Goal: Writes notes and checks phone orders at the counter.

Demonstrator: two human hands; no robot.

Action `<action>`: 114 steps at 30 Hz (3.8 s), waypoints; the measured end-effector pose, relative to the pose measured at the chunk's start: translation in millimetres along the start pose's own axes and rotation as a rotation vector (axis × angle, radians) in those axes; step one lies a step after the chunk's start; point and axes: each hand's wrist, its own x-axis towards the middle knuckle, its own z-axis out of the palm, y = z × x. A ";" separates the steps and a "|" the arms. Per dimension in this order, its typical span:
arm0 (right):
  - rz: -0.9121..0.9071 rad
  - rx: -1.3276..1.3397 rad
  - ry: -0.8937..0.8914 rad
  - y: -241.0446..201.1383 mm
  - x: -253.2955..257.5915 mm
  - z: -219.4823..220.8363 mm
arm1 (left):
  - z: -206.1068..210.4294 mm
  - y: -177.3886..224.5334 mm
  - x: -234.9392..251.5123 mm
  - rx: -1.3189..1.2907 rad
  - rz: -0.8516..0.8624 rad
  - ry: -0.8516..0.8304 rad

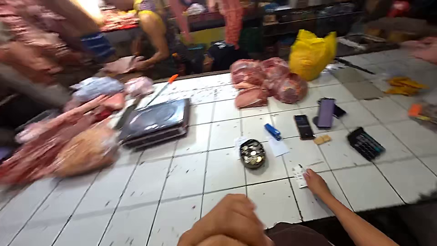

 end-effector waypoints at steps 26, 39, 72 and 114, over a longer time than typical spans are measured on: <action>0.057 -0.019 0.221 166.5 33.0 -118.2 | 127.0 -228.9 -137.8 0.589 -1.123 0.387; -0.045 -0.144 -0.057 151.8 102.0 -158.3 | 211.8 -279.9 -148.0 0.947 -1.850 1.204; -0.580 -0.187 0.438 181.5 132.6 -112.2 | 216.2 -323.4 -145.1 1.408 -1.612 1.196; 0.205 0.844 -0.056 12.1 19.9 -51.3 | 164.5 -322.7 -68.6 0.306 -0.995 -0.471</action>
